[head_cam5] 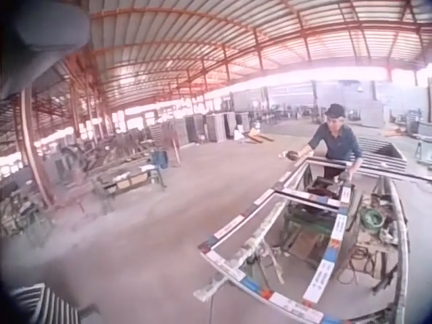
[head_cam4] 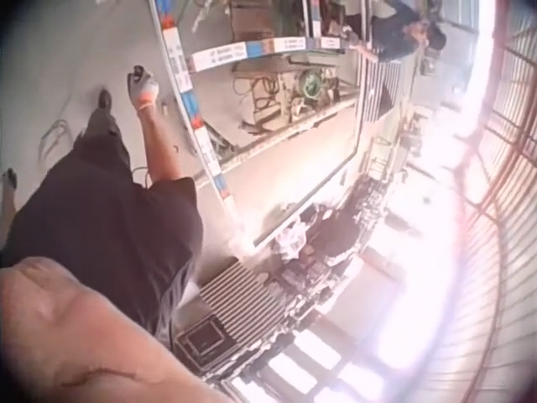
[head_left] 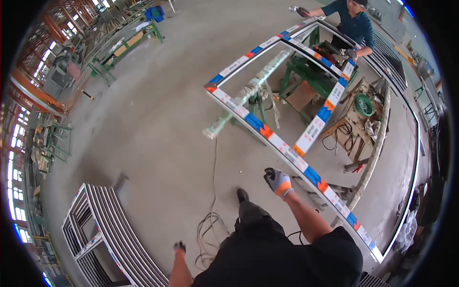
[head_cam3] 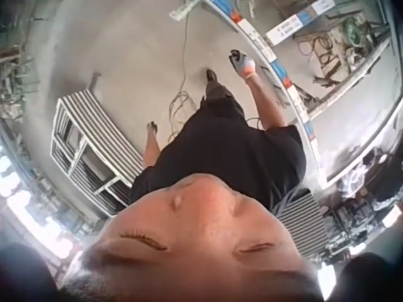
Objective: Assembling, drilling, and applying sealant to metal window or door frames in a factory environment.
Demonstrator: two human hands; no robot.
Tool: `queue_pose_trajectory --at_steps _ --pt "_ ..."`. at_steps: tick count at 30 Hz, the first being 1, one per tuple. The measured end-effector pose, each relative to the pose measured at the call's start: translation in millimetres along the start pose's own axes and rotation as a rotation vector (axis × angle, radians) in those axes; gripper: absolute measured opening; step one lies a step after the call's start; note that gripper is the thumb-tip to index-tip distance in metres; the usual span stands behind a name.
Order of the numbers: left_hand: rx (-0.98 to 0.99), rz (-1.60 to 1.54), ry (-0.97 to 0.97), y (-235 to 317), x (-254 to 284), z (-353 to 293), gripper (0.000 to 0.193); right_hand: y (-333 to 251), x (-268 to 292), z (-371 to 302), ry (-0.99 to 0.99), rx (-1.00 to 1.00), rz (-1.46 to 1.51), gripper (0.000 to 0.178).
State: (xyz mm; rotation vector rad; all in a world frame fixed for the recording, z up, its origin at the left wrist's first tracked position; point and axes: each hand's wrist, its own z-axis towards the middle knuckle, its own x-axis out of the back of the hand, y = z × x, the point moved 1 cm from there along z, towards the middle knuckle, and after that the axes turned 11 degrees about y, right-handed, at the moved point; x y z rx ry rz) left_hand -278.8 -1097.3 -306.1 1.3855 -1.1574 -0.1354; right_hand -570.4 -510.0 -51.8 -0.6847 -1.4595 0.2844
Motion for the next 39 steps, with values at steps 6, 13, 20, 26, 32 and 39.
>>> queue_pose_trajectory --at_steps 6,13,20,26,32,39 --pt "0.768 -0.037 0.074 62.0 90.5 60.9 0.029 -156.7 -65.5 188.0 -0.023 0.227 0.111 0.035" --pt "0.809 -0.071 -0.012 154.9 48.5 318.8 0.031 -287.0 -164.0 395.3 0.181 0.312 0.0 0.036" --pt "0.761 -0.059 -0.149 289.2 21.7 665.2 0.033 -364.5 -215.3 505.4 0.432 -0.014 -0.106 0.028" --pt "0.664 0.071 -0.331 461.2 -79.4 957.4 0.036 -390.5 -210.5 559.0 0.5 -0.243 -0.136 0.029" --pt "-0.043 -0.161 -0.2 753.2 -267.6 1147.8 0.011 -391.9 -195.5 635.9 0.611 -0.525 0.069 0.027" --pt "0.164 -0.166 -0.636 802.4 -475.5 1146.4 0.013 -394.1 -155.0 819.3 0.845 -0.477 -0.023 0.037"
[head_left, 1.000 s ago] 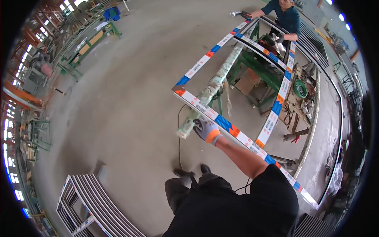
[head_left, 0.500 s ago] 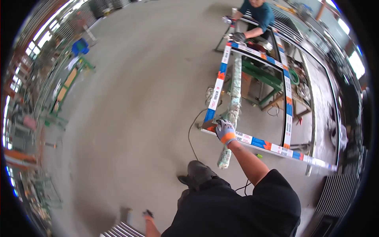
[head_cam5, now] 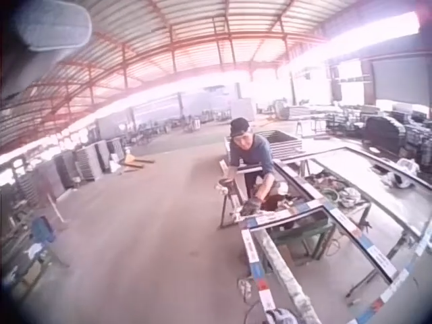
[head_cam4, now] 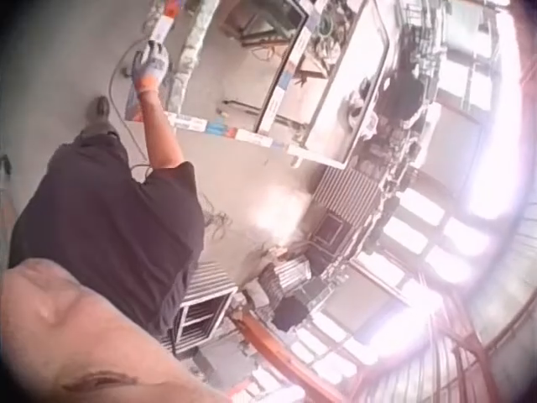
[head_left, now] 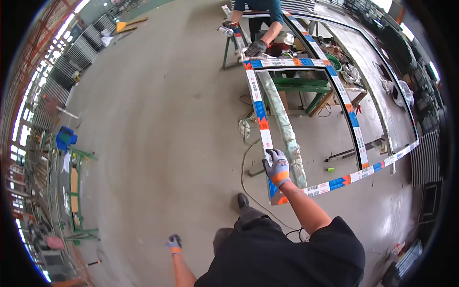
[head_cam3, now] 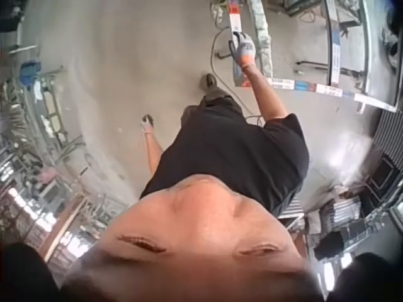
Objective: Assembling, drilling, and applying sealant to metal window or door frames in a factory environment.
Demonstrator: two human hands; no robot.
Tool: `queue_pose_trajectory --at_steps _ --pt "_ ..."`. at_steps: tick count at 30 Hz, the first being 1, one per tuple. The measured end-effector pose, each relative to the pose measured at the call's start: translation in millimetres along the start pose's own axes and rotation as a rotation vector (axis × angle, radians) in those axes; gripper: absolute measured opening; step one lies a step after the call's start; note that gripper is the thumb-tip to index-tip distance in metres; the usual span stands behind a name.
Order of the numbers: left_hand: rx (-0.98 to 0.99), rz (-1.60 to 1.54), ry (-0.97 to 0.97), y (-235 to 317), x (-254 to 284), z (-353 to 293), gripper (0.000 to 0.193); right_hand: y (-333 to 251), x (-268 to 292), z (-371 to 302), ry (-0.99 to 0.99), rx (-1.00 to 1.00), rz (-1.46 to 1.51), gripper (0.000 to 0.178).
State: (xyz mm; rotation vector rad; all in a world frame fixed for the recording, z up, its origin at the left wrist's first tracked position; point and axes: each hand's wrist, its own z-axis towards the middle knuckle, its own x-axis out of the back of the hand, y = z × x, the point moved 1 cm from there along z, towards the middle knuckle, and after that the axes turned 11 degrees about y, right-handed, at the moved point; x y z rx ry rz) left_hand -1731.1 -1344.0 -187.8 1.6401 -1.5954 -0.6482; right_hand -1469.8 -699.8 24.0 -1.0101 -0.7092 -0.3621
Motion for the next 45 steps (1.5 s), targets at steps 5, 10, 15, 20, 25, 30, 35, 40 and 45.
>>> queue_pose_trajectory --at_steps 5,10,15,20,25,30,35,40,45 --pt "0.215 0.653 -0.136 -29.4 -28.9 5.2 0.036 -22.0 -58.1 79.9 0.066 -0.064 -0.151 0.04" --pt "0.004 1.176 -0.04 60.1 -71.1 123.9 0.039 -41.8 -124.2 115.3 0.153 -0.176 -0.368 0.04" --pt "-0.295 1.682 0.058 179.2 -136.3 253.8 0.041 -65.2 -169.2 156.0 0.242 -0.411 -0.546 0.038" --pt "-0.003 0.546 -0.25 382.6 -416.7 454.6 0.025 -69.7 -194.0 202.5 0.304 -0.608 -0.605 0.027" --pt "-0.306 0.342 -0.385 554.1 -699.9 464.8 0.016 -55.3 -215.1 243.2 0.36 -0.838 -0.705 0.031" --pt "-0.341 0.404 -0.505 553.1 -840.7 455.8 0.016 -14.5 -241.7 322.0 0.548 -0.938 -0.621 0.032" --pt "-0.083 0.751 -0.539 484.3 -847.0 445.1 0.015 3.0 -267.2 454.1 0.531 -1.016 -0.423 0.032" --pt "0.03 1.02 -0.459 520.1 -896.0 427.1 0.013 34.1 -288.4 538.7 0.566 -0.997 -0.473 0.028" --pt "0.035 1.282 -0.38 566.7 -979.8 439.5 0.015 51.5 -318.2 574.7 0.524 -1.162 -0.654 0.032"
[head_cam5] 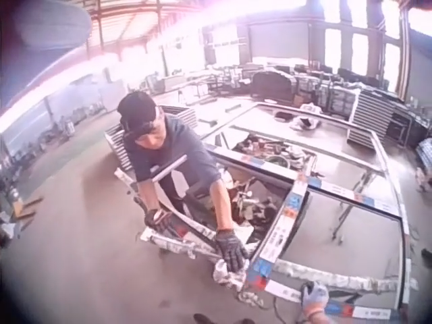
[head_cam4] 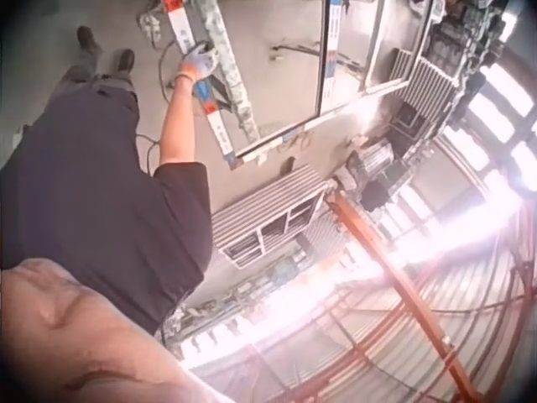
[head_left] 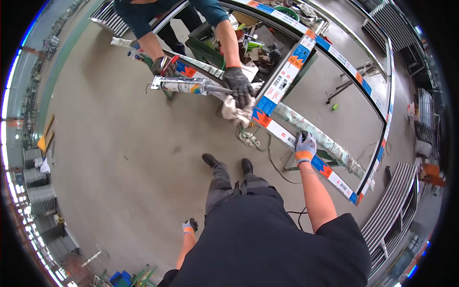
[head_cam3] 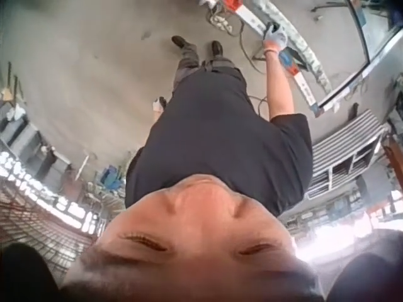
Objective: Assembling, drilling, and applying sealant to metal window or door frames in a factory environment.
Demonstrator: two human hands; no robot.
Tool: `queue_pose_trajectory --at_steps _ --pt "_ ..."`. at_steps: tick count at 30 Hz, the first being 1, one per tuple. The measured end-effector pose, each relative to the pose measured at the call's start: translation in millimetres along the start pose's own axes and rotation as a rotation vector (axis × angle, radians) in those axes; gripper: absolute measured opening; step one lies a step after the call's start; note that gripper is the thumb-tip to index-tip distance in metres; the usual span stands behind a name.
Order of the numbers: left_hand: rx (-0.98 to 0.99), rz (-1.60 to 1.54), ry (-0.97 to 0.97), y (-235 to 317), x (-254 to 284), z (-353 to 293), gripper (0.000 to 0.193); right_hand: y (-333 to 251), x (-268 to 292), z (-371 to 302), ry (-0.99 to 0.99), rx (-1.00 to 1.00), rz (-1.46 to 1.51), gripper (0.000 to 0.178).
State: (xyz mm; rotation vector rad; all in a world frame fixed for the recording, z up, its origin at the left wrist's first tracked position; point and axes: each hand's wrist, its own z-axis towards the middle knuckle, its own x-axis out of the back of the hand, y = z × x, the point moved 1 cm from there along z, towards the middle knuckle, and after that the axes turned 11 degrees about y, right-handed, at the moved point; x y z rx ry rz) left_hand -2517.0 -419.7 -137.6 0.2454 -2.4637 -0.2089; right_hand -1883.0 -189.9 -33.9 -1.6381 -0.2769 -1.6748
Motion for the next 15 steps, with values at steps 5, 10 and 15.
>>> queue_pose_trajectory --at_steps 5,10,15 --pt "-0.152 -0.204 -0.011 152.5 6.9 100.7 0.013 -20.0 -24.4 -0.1 0.012 -0.029 -0.206 0.039" --pt "-0.362 -0.184 -0.295 329.6 -18.1 122.2 0.018 -24.9 -38.4 0.7 0.219 -0.001 -0.3 0.029" --pt "-0.449 -0.067 -0.3 435.8 -53.1 111.5 0.019 -46.0 -37.4 19.0 0.017 -0.233 -0.283 0.042"
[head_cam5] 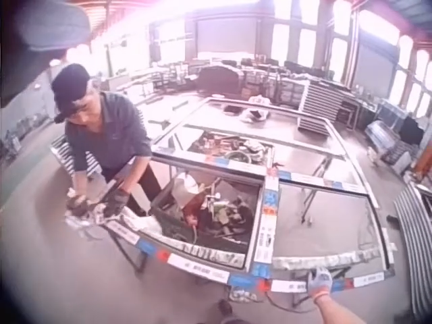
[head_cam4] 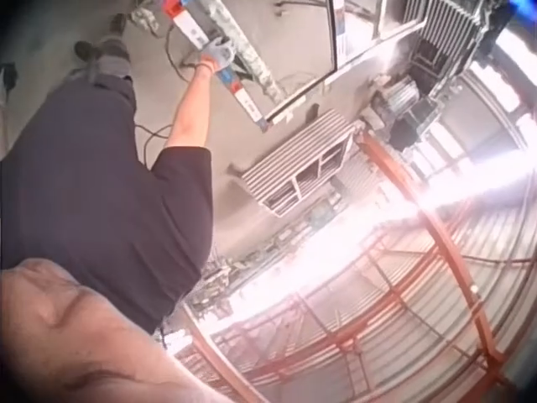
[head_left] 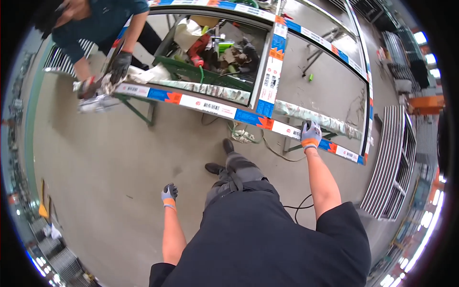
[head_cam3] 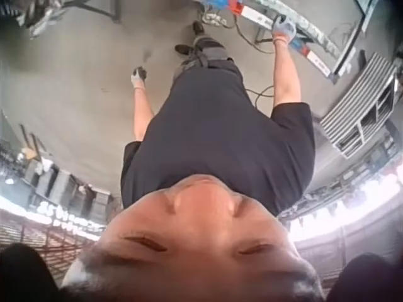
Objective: Assembling, drilling, and applying sealant to metal window or door frames in a factory environment.
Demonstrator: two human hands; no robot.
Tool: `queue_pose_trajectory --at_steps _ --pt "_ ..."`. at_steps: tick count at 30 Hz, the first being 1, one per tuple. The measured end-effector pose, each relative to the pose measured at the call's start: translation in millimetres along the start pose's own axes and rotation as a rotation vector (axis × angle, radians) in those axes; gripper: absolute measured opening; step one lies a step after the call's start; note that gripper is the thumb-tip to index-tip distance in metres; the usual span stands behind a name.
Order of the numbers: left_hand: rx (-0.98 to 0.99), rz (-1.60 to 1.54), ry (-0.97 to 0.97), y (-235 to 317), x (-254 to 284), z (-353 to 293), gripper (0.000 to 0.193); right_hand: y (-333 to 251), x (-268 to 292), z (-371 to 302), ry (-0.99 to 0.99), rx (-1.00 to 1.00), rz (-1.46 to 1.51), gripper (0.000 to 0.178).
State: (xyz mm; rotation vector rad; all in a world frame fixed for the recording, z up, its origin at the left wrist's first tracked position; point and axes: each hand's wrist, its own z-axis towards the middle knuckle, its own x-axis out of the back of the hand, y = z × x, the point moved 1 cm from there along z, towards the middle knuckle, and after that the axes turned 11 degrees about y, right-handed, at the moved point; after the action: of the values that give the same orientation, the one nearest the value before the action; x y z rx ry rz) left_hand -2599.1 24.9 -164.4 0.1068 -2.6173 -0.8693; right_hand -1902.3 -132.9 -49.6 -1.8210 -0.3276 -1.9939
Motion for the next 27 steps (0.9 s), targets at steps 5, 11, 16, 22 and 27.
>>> queue_pose_trajectory --at_steps 5,11,16,22,27 --pt "0.06 0.107 -0.053 40.2 -31.4 28.1 0.019 -20.5 3.5 12.8 0.096 -0.021 -0.01 0.036" --pt "0.073 0.18 -0.001 60.3 -28.0 17.8 0.017 -29.7 -11.6 30.1 0.108 0.015 0.02 0.027" --pt "-0.126 0.186 -0.007 126.3 -62.7 24.9 0.021 -15.1 10.1 32.9 0.121 -0.036 0.059 0.028" --pt "-0.299 0.3 0.066 252.9 -138.2 37.7 0.021 -34.9 4.6 54.6 0.032 -0.059 0.029 0.03" --pt "-0.923 0.475 0.094 357.5 -210.0 17.1 0.021 -41.4 -3.7 53.5 0.028 -0.222 -0.093 0.033"
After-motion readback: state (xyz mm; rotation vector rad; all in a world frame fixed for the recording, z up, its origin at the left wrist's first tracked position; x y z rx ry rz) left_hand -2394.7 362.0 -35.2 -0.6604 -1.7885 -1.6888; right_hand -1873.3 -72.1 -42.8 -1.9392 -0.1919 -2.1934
